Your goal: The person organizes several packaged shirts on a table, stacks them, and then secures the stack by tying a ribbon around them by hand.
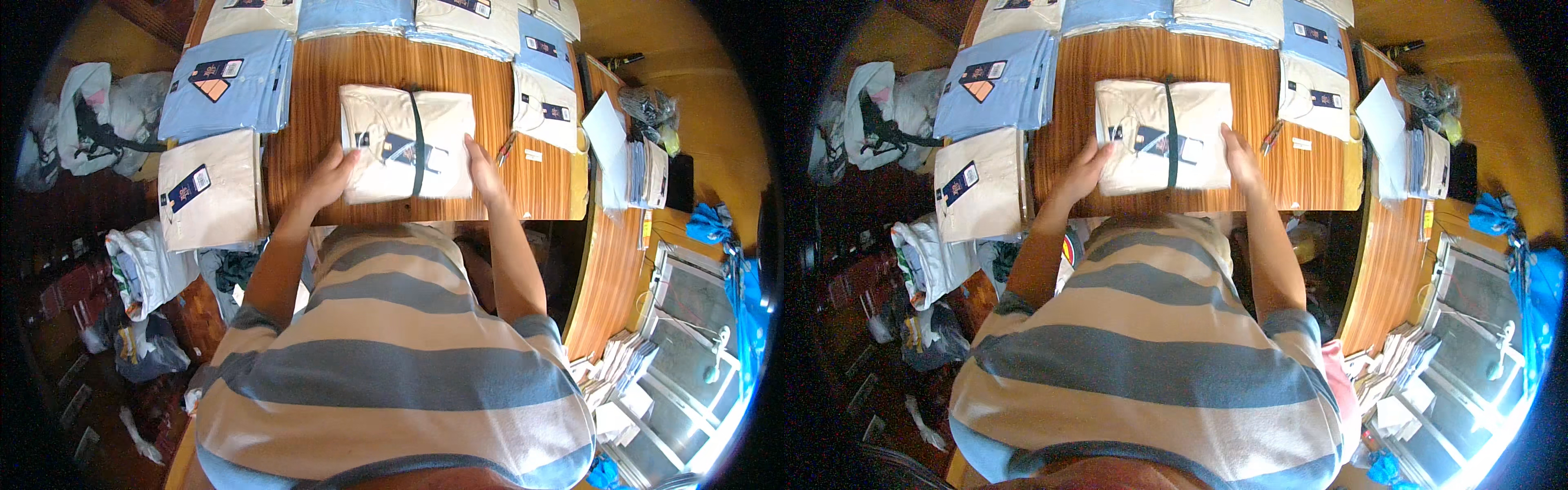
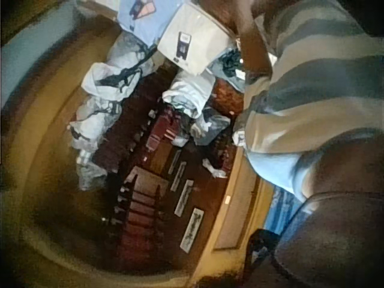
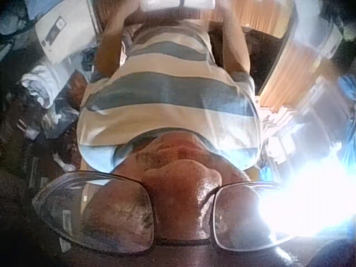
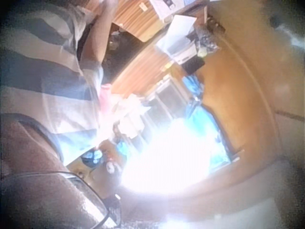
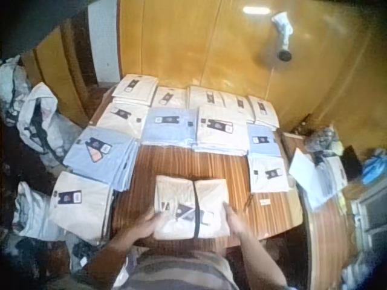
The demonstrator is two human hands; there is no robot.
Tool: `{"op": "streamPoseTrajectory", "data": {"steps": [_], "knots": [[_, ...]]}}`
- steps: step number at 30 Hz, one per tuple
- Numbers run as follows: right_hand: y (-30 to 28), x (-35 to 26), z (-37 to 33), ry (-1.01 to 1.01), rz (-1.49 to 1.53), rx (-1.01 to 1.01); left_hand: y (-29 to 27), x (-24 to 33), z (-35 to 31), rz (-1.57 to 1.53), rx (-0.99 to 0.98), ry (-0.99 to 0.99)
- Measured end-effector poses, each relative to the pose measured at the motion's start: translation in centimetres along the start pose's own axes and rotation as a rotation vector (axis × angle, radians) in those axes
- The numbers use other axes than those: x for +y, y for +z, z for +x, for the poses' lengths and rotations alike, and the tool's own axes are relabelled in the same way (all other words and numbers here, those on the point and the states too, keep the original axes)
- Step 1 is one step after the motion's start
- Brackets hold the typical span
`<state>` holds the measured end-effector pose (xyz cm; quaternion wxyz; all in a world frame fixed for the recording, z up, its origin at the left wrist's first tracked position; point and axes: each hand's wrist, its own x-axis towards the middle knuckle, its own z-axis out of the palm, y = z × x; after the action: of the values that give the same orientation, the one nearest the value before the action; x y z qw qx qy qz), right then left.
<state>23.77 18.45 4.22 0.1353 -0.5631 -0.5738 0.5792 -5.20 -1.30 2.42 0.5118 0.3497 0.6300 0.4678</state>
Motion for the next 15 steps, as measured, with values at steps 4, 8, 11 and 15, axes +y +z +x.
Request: {"op": "streamPoseTrajectory", "data": {"steps": [4,8,11,15], "knots": [[-0.1,1.8,-7.3,-0.01,0.739,-0.229,0.3,-2.5,-2.0,-0.697,-0.013,-0.065],[2.7,4.2,-10.2,0.1,0.509,-0.045,3.0,-2.7,-1.4,-0.347,-0.007,-0.027],[3.4,5.6,-13.2,0.128,0.672,0.025,4.1,-0.6,-2.9,-0.131,-0.033,0.113],[1.2,10.9,-17.9,0.003,0.858,0.102,6.7,6.9,-8.2,0.011,-0.22,0.279]]}}
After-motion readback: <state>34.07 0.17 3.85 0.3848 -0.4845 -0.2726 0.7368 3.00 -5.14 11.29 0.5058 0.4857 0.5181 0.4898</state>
